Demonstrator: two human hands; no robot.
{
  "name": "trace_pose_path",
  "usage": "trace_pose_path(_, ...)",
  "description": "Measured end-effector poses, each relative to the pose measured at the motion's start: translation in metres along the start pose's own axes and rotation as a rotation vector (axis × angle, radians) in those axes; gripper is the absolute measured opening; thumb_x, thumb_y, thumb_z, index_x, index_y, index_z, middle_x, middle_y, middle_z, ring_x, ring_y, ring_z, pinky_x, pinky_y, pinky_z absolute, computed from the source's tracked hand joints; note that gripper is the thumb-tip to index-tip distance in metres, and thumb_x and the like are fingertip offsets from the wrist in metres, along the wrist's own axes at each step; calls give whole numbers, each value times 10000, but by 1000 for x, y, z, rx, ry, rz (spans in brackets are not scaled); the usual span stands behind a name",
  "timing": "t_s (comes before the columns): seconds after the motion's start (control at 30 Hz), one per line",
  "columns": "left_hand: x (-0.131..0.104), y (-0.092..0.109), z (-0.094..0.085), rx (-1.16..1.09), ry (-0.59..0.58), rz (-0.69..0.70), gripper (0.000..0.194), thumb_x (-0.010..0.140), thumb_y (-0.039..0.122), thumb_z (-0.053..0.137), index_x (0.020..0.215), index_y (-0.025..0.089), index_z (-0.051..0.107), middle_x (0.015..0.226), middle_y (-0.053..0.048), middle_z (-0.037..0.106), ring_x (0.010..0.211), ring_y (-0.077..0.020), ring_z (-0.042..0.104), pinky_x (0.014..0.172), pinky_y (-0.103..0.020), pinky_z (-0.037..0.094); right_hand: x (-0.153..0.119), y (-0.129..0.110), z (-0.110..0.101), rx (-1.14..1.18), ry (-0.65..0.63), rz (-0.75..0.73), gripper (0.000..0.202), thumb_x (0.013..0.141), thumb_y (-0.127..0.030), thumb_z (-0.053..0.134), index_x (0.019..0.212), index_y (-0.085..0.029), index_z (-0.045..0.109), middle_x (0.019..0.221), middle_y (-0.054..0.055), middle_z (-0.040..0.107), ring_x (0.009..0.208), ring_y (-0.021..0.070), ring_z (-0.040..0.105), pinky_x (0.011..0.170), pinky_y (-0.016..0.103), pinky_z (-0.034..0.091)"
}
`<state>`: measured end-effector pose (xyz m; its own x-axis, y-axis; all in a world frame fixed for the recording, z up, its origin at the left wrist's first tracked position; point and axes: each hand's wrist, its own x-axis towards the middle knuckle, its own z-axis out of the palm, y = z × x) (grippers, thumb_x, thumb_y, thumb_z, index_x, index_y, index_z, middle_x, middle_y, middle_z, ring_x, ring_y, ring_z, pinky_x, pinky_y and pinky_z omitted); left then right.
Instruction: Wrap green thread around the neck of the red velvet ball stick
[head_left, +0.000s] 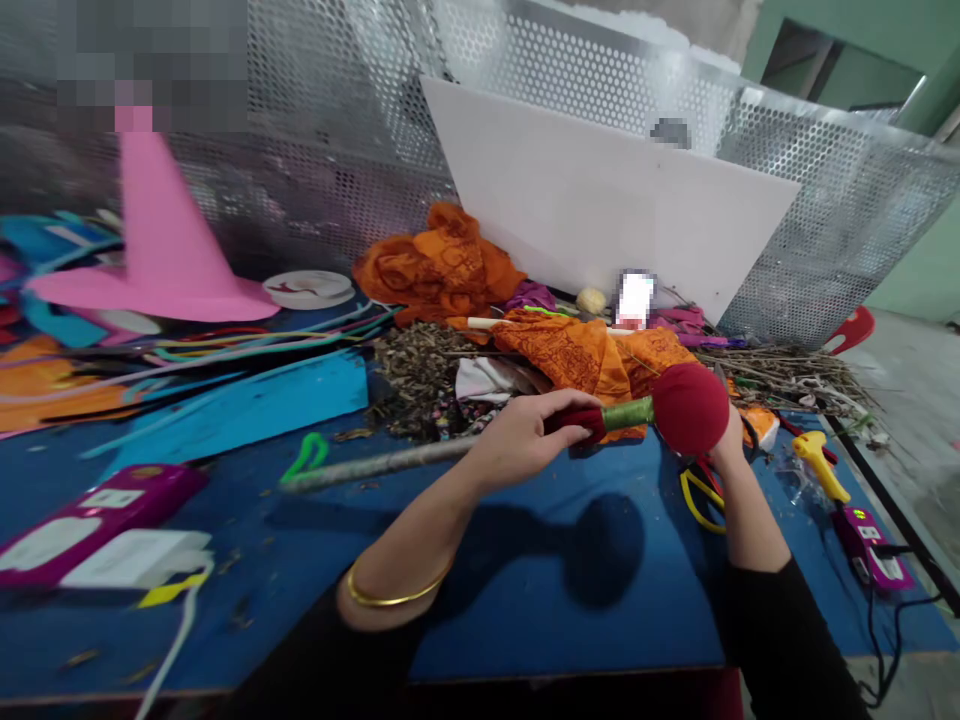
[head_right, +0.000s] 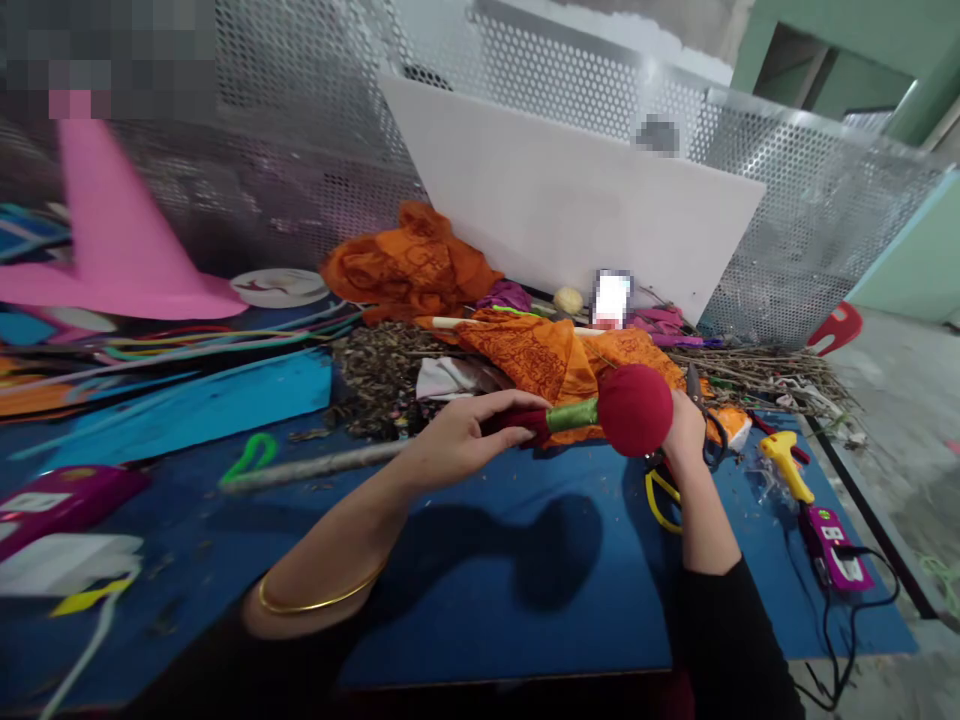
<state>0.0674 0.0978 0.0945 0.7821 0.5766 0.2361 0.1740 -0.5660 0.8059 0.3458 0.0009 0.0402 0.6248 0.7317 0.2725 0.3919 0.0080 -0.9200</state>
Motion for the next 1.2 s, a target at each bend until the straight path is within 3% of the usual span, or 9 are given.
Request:
trace_pose_path(0.17, 1, -4, 5, -32, 125, -34, 332, 796, 293, 571, 1096, 188, 665, 1012, -48, 752, 908, -222, 697, 873, -355, 545, -18, -3, 33, 59, -11, -107, 357, 657, -365, 780, 964, -201, 700, 1053, 101, 722, 1078, 308, 629, 921, 425, 508)
trace_pose_path(0.37, 1, -6, 12, -58, 148, -33, 317, 798, 288, 580, 1087, 195, 671, 1020, -46, 749, 920, -222, 694, 881, -355, 542, -57, -26, 69, 368, -342, -69, 332, 742, -425, 732, 993, -212, 685, 1030, 72, 716, 1075, 255, 636, 1006, 431, 467)
trace_pose_path(0.47, -1, -2, 18, 6, 105, -8, 300, 809, 274, 578, 1087, 217, 675, 1029, -28, 749, 930, -214, 687, 883, -334, 532, -65, -36, 75, 397, -389, -119, 278, 742, -405, 731, 963, -243, 681, 940, 41, 706, 1081, 231, 620, 1047, 410, 429)
trace_pose_path(0.57, -2, 2, 23, 40, 80, 13, 295, 809, 243, 579, 1089, 236, 674, 1063, -14, 747, 954, -208, 684, 894, -321, 524, -67, -35, 76, 221, -348, -140, 172, 799, -406, 653, 770, -237, 659, 735, 7, 655, 851, 210, 629, 882, 360, 503)
trace_pose_path(0.7, 0, -3, 21, 19, 159, -8, 293, 820, 245, 577, 1101, 235, 661, 1042, -14, 749, 944, -201, 691, 860, -307, 538, -68, -31, 73, 32, -267, -181, 322, 901, -378, 509, 630, -227, 593, 573, -8, 532, 587, 170, 515, 679, 321, 476)
trace_pose_path(0.9, 6, -17, 14, 17, 231, -25, 286, 832, 281, 580, 1102, 224, 655, 1050, -32, 741, 940, -201, 688, 868, -318, 539, -87, -57, 68, 12, -237, -521, 207, 899, -305, 546, 755, -240, 680, 1069, 100, 640, 1103, 271, 578, 966, 451, 439)
trace_pose_path(1.0, 7, -18, 18, 39, 180, -45, 277, 831, 272, 573, 1091, 229, 661, 1048, -26, 745, 946, -200, 689, 874, -315, 533, -92, -66, 70, 332, -280, -416, 283, 940, -360, 506, 751, -234, 675, 999, 92, 672, 1115, 281, 599, 1002, 480, 433)
trace_pose_path(1.1, 8, -19, 24, 65, 156, -62, 275, 825, 260, 576, 1084, 236, 665, 1046, -18, 747, 950, -199, 689, 899, -322, 521, -91, -65, 75, 655, -274, -157, 311, 914, -431, 551, 698, -224, 639, 718, 41, 603, 817, 221, 640, 690, 352, 542)
trace_pose_path(1.2, 9, -21, 26, 54, 169, -84, 278, 825, 277, 579, 1086, 232, 664, 1033, -24, 749, 934, -204, 691, 891, -328, 526, -89, -61, 80, 819, -277, 134, 296, 851, -445, 633, 674, -211, 596, 559, -39, 415, 485, 112, 444, 354, 190, 294)
